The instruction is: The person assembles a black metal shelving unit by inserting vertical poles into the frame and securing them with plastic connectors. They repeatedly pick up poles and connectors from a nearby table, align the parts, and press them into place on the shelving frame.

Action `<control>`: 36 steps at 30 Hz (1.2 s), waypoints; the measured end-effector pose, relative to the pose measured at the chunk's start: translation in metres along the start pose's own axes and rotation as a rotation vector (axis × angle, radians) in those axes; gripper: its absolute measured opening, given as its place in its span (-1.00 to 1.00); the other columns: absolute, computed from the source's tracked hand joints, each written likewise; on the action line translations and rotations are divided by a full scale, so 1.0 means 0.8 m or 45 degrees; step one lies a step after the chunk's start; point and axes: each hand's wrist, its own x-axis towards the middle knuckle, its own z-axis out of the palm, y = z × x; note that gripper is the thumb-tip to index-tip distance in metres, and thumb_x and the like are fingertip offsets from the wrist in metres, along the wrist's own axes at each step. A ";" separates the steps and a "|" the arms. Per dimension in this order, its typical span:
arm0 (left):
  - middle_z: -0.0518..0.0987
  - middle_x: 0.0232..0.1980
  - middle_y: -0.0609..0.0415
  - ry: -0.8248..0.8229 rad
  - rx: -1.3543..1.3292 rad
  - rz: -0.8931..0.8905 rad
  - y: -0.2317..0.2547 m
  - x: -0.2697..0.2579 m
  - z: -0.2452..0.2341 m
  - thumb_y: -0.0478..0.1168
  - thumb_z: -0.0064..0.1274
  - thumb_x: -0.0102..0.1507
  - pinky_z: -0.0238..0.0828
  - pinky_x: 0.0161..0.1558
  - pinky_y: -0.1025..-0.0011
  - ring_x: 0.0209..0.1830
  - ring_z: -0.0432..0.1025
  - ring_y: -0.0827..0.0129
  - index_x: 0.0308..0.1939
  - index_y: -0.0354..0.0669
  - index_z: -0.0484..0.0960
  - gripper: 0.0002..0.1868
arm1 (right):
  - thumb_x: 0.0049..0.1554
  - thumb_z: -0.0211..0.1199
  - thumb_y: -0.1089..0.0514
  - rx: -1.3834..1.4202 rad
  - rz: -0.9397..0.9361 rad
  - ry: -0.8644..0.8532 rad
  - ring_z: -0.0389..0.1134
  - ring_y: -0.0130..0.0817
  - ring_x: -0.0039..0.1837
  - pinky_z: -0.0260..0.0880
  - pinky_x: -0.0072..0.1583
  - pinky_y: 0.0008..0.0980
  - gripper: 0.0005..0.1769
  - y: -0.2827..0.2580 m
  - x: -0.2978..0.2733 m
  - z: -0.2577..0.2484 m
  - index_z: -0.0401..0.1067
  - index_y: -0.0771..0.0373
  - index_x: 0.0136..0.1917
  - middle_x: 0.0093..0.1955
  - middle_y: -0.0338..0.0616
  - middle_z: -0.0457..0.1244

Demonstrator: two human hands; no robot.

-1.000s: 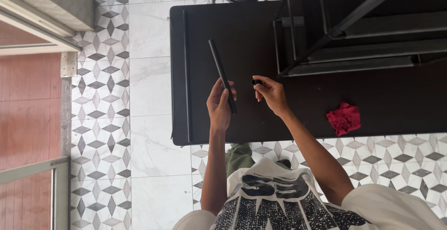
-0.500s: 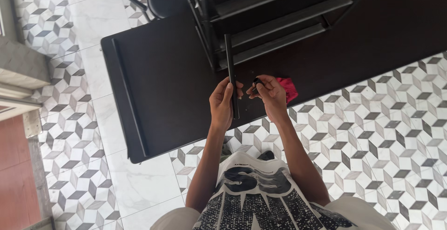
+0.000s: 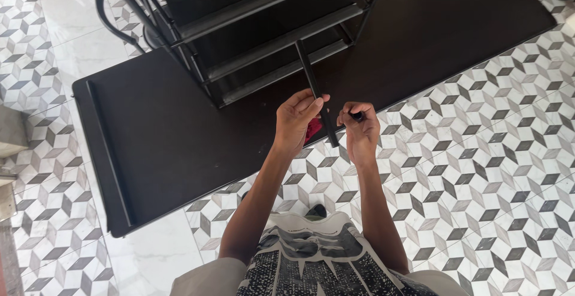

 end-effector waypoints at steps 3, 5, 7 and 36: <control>0.70 0.01 -0.13 -0.044 0.004 0.064 -0.011 0.025 0.052 -0.30 0.23 0.28 0.53 -0.07 0.41 -0.07 0.58 0.37 0.25 -0.48 0.46 -0.49 | 0.23 0.22 0.53 -0.361 -0.146 -0.077 0.20 -0.50 0.08 0.30 0.19 -0.49 -0.63 -0.033 0.010 -0.023 0.32 0.29 0.24 0.07 -0.23 0.19; 0.69 0.01 -0.12 -0.082 -0.026 0.099 -0.015 0.044 0.081 -0.30 0.24 0.28 0.53 -0.06 0.40 -0.05 0.58 0.37 0.26 -0.46 0.45 -0.48 | 0.17 0.32 0.51 -0.658 -0.252 -0.104 0.18 -0.54 0.07 0.27 0.17 -0.55 -0.49 -0.055 0.023 -0.033 0.30 0.31 0.35 0.00 -0.28 0.16; 0.69 0.01 -0.11 -0.117 -0.076 0.120 -0.019 0.059 0.107 -0.31 0.24 0.28 0.54 -0.05 0.40 -0.04 0.58 0.37 0.26 -0.44 0.45 -0.49 | 0.15 0.36 0.49 -0.688 -0.267 -0.100 0.20 -0.58 0.00 0.27 0.06 -0.59 -0.38 -0.075 0.035 -0.042 0.28 0.30 0.42 -0.02 -0.30 0.20; 0.67 -0.04 -0.19 -0.256 -0.238 0.332 -0.028 0.302 0.234 -0.17 0.13 0.41 0.61 0.09 0.13 -0.05 0.63 0.16 0.05 -0.38 0.58 -0.70 | 0.27 0.45 0.22 -0.886 -0.731 -0.062 0.32 -0.53 -0.04 0.31 0.00 -0.57 -0.68 -0.144 0.300 -0.129 0.45 0.32 0.24 0.11 -0.10 0.39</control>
